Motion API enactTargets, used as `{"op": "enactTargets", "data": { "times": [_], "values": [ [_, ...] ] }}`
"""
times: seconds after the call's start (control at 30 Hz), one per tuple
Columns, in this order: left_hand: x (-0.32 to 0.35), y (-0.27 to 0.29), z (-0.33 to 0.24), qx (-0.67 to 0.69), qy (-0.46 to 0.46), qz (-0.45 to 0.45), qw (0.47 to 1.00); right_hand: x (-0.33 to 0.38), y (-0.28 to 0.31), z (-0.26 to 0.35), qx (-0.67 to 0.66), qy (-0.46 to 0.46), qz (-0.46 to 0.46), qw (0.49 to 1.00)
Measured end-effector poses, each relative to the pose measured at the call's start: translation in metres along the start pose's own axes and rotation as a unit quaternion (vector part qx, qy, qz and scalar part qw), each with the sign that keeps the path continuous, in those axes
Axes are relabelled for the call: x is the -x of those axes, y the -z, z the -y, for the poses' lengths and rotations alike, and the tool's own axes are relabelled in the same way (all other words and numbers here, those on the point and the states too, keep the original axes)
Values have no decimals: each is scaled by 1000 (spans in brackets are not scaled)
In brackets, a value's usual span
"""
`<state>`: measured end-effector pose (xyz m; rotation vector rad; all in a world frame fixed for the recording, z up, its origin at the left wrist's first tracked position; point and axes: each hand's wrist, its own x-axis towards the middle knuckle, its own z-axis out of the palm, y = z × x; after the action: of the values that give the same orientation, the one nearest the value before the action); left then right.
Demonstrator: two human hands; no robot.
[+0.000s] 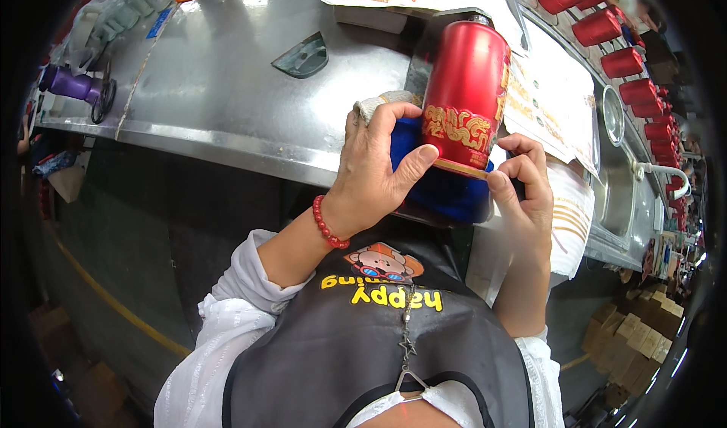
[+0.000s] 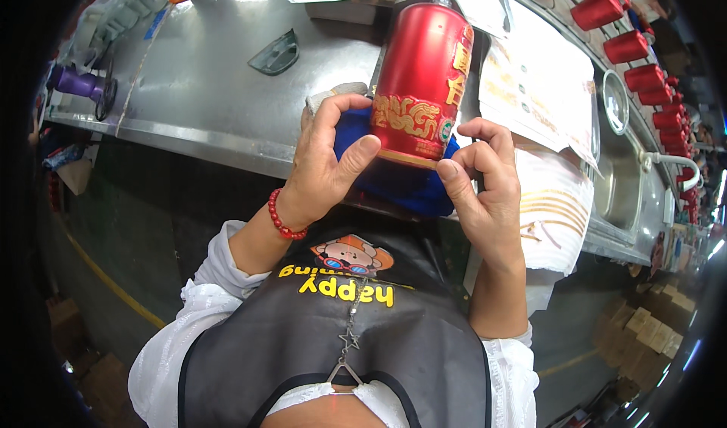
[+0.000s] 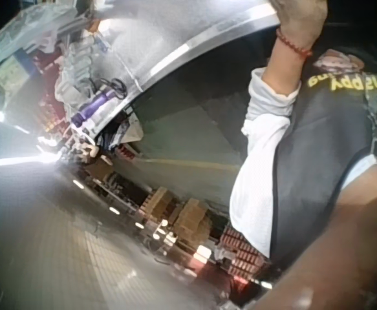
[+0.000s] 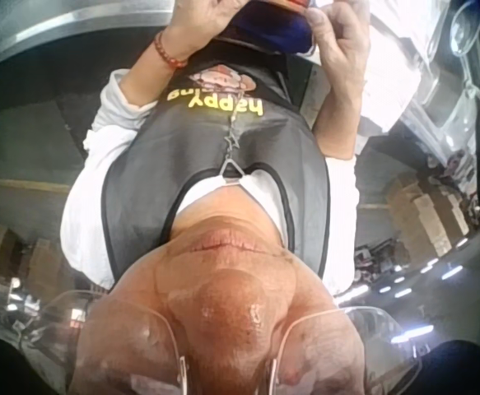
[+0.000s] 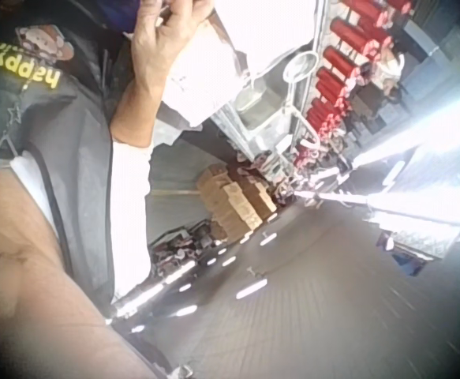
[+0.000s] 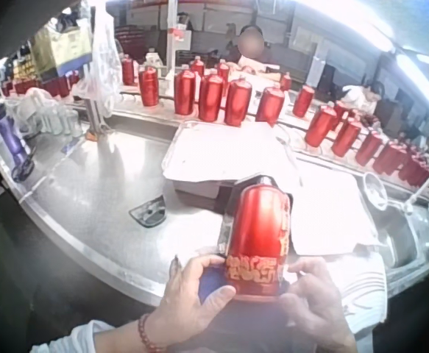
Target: The person applies decorative stickers to red beverage cans, smooths them with a green card, and wipes the cans with a white cloth. The person repeats this process on multiple cans, placing finished cans aside and retrieving new ones from the floor.
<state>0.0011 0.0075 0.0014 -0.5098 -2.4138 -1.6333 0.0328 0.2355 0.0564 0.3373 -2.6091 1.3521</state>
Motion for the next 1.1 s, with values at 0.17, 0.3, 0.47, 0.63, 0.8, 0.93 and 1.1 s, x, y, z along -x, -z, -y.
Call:
{"op": "enactTargets", "data": {
  "times": [0.17, 0.3, 0.47, 0.63, 0.8, 0.93, 1.1],
  "values": [
    [-3, -4, -1, -7, -33, -29, 999, 1, 2, 0, -29, -28, 12, 999],
    [-3, -5, -1, -4, -23, -25, 999, 2, 1, 1, -28, -37, 10, 999],
    [-5, -5, -3, -15, -24, -17, 999, 3, 1, 0, -55, -50, 7, 997],
    [-5, -5, -6, -18, -10, -4, 1000, 3, -1, 1, -97, -66, 14, 993],
    [-5, -6, -3, -13, -7, -2, 1000, 2, -2, -4, -74, -46, 18, 996],
    [-6, -5, -3, -7, -11, 3, 1000, 1, -2, -4, -76, -61, 29, 995],
    [-6, -5, -1, -15, -12, 5, 1000, -1, 9, -4, -227, -127, 66, 963]
  ]
}}
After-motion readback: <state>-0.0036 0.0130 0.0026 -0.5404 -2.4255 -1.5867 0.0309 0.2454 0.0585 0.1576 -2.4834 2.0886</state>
